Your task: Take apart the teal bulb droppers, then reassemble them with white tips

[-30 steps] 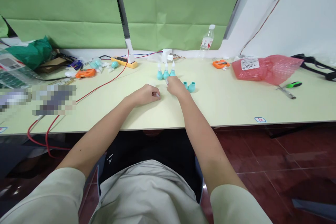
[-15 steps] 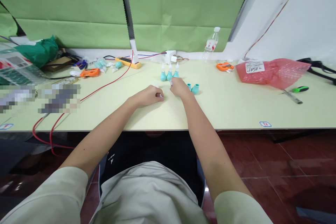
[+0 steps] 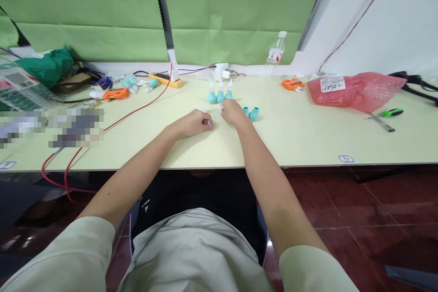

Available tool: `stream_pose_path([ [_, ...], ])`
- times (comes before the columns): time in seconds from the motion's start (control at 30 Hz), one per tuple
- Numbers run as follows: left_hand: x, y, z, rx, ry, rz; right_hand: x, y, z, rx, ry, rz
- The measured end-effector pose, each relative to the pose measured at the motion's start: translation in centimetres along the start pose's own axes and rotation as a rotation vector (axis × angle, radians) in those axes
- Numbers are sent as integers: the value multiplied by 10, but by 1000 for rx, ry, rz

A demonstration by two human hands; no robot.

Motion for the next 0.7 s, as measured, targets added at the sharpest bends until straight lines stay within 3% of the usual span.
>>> stream_pose_path([
  [0.7, 0, 0, -1, -42, -29, 2, -2, -5, 0, 22, 3, 8],
])
Point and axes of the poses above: each hand's wrist, its own x-axis away from the middle knuckle, its own z-axis out of the back of the hand, y = z × x, the point moved 8 cm from there along -x, towards the middle knuckle, and after that the axes turned 14 degrees about -x, right-handed, at the moved point
